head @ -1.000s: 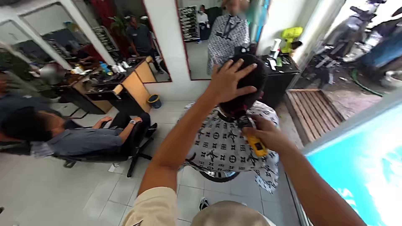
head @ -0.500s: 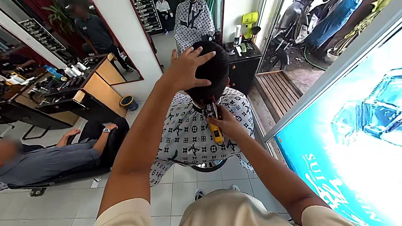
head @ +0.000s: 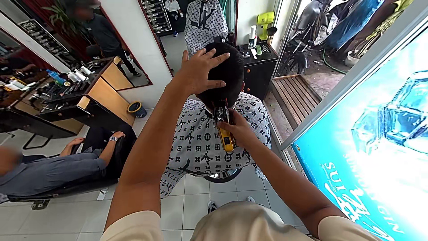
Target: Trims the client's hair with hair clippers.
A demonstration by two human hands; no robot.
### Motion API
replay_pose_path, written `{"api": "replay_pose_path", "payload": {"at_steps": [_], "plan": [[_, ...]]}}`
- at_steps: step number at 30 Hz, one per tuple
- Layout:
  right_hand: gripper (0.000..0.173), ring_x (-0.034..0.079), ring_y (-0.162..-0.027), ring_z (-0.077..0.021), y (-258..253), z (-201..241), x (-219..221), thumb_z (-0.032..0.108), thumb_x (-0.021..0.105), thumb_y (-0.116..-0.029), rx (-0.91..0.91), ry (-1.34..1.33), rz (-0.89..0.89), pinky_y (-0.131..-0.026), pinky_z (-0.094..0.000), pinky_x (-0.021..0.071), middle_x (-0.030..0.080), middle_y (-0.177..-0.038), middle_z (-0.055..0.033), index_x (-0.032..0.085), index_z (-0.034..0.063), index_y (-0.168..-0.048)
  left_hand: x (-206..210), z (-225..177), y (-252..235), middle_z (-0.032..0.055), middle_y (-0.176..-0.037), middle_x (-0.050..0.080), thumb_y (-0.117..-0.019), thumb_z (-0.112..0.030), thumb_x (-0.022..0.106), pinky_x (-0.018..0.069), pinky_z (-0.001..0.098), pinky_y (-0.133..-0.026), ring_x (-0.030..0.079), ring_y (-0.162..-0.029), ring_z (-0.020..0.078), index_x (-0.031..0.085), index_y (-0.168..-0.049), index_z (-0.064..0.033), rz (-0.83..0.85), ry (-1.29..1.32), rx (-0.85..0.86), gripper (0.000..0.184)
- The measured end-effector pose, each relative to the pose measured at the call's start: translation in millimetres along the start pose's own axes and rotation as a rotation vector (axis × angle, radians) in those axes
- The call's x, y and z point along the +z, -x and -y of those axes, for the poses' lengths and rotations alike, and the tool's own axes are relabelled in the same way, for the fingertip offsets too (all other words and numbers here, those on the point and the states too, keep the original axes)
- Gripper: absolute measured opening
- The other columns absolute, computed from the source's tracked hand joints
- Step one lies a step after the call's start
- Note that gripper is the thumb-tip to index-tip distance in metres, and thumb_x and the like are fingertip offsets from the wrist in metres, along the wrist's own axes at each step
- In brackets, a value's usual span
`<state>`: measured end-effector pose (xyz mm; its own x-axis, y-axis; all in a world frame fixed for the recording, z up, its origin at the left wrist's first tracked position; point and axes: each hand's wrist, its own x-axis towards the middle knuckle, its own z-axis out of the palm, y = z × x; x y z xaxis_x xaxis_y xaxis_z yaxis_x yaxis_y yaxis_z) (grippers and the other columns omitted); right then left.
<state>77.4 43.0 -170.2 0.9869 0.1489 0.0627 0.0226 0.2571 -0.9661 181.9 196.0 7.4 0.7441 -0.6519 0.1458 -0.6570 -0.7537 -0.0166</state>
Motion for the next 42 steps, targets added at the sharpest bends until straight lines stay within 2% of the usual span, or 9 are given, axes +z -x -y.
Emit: {"api": "replay_pose_path", "payload": {"at_steps": [4,10,15,22,25,27,32,36,42], "plan": [[0.065,0.070,-0.098,-0.0251,1,8,4,0.014,0.073,-0.0931,-0.091,0.052,0.014,-0.081,-0.0432,0.0621,0.063,-0.125,-0.0152,0.039,0.0089,-0.149,0,-3,-1,0.0141,-0.166,0.033,-0.0932,-0.059,0.066,0.0073,0.0809,-0.112,0.023,-0.155,0.0423,0.033,-0.162,-0.0355,0.008,-0.017,-0.014,0.080],[0.058,0.069,-0.097,-0.0260,1,-3,5,0.003,0.070,-0.0934,0.051,-0.079,-0.012,-0.082,-0.0434,0.0615,0.062,-0.120,-0.0175,0.042,0.0035,-0.144,-2,-3,0,0.0150,-0.164,0.036,-0.0916,-0.057,0.069,0.0084,0.0811,-0.112,0.026,-0.153,0.0439,0.037,-0.160,-0.0341,-0.014,-0.015,-0.003,0.079],[0.062,0.069,-0.100,-0.0258,1,20,10,0.011,0.070,-0.0941,-0.095,-0.051,0.034,-0.081,-0.0448,0.0620,0.062,-0.126,-0.0157,0.040,0.0104,-0.148,-1,-4,-3,0.0143,-0.164,0.037,-0.0903,-0.057,0.071,0.0086,0.0814,-0.112,0.027,-0.153,0.0434,0.037,-0.160,-0.0355,-0.017,-0.038,-0.007,0.080],[0.055,0.071,-0.096,-0.0287,-2,11,5,0.006,0.069,-0.0950,0.041,-0.109,0.038,-0.082,-0.0462,0.0620,0.065,-0.118,-0.0181,0.044,0.0050,-0.144,-3,-5,0,0.0145,-0.165,0.036,-0.0903,-0.058,0.070,0.0060,0.0813,-0.113,0.024,-0.154,0.0437,0.036,-0.160,-0.0361,-0.002,-0.043,-0.029,0.081],[0.062,0.071,-0.098,-0.0289,-4,23,-3,0.014,0.072,-0.0928,-0.060,-0.041,0.057,-0.083,-0.0481,0.0628,0.065,-0.121,-0.0161,0.042,0.0088,-0.147,8,-4,-5,0.0150,-0.158,0.046,-0.0862,-0.058,0.074,0.0113,0.0829,-0.111,0.034,-0.149,0.0443,0.044,-0.157,-0.0336,-0.097,-0.053,0.024,0.080],[0.066,0.071,-0.098,-0.0301,-5,16,-5,0.015,0.073,-0.0886,-0.076,-0.014,0.042,-0.080,-0.0487,0.0639,0.065,-0.120,-0.0173,0.043,0.0059,-0.146,10,-3,-5,0.0125,-0.156,0.050,-0.0833,-0.062,0.075,0.0153,0.0827,-0.111,0.038,-0.147,0.0429,0.047,-0.155,-0.0349,-0.145,-0.082,0.028,0.081],[0.057,0.073,-0.089,-0.0270,0,6,-4,0.012,0.065,-0.0873,0.024,-0.049,0.024,-0.071,-0.0446,0.0647,0.068,-0.112,-0.0148,0.044,-0.0002,-0.139,6,-8,0,0.0105,-0.159,0.047,-0.0900,-0.065,0.066,0.0151,0.0786,-0.114,0.035,-0.150,0.0393,0.045,-0.156,-0.0372,-0.122,-0.091,-0.040,0.075],[0.057,0.073,-0.095,-0.0243,0,31,-3,0.011,0.063,-0.0884,-0.061,-0.067,0.040,-0.074,-0.0427,0.0651,0.067,-0.114,-0.0114,0.042,0.0017,-0.140,-2,-17,3,0.0132,-0.160,0.044,-0.0915,-0.056,0.070,0.0133,0.0778,-0.115,0.032,-0.152,0.0400,0.042,-0.158,-0.0338,-0.071,-0.084,-0.047,0.075],[0.049,0.074,-0.090,-0.0254,3,8,-12,0.006,0.061,-0.0908,0.029,-0.082,0.054,-0.071,-0.0431,0.0650,0.068,-0.109,-0.0136,0.045,-0.0009,-0.136,-3,-20,6,0.0128,-0.161,0.043,-0.0913,-0.055,0.071,0.0138,0.0773,-0.116,0.032,-0.152,0.0390,0.043,-0.158,-0.0341,-0.063,-0.070,-0.058,0.075]]}}
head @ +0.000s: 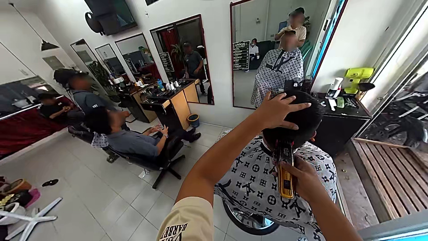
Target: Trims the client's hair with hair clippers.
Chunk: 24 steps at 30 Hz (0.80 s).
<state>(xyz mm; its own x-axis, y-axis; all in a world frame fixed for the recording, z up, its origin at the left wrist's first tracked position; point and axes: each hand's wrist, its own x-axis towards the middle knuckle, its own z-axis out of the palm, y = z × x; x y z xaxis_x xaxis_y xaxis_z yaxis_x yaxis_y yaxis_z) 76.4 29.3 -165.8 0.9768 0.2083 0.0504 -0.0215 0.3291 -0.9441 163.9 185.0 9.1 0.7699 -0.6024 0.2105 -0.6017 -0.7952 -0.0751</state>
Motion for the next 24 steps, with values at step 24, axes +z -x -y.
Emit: {"api": "replay_pose_path", "payload": {"at_steps": [24], "plan": [[0.046,0.073,-0.083,-0.0099,39,-3,-31,0.051,0.043,-0.1059,-0.154,-0.504,0.020,-0.062,-0.0211,0.0612,0.073,-0.111,-0.0022,0.064,0.0149,-0.126,7,20,24,0.0168,-0.168,0.027,-0.0852,-0.071,0.066,0.0188,0.0724,-0.118,0.021,-0.156,0.0359,0.038,-0.160,-0.0336,-0.188,0.111,0.146,0.088]]}}
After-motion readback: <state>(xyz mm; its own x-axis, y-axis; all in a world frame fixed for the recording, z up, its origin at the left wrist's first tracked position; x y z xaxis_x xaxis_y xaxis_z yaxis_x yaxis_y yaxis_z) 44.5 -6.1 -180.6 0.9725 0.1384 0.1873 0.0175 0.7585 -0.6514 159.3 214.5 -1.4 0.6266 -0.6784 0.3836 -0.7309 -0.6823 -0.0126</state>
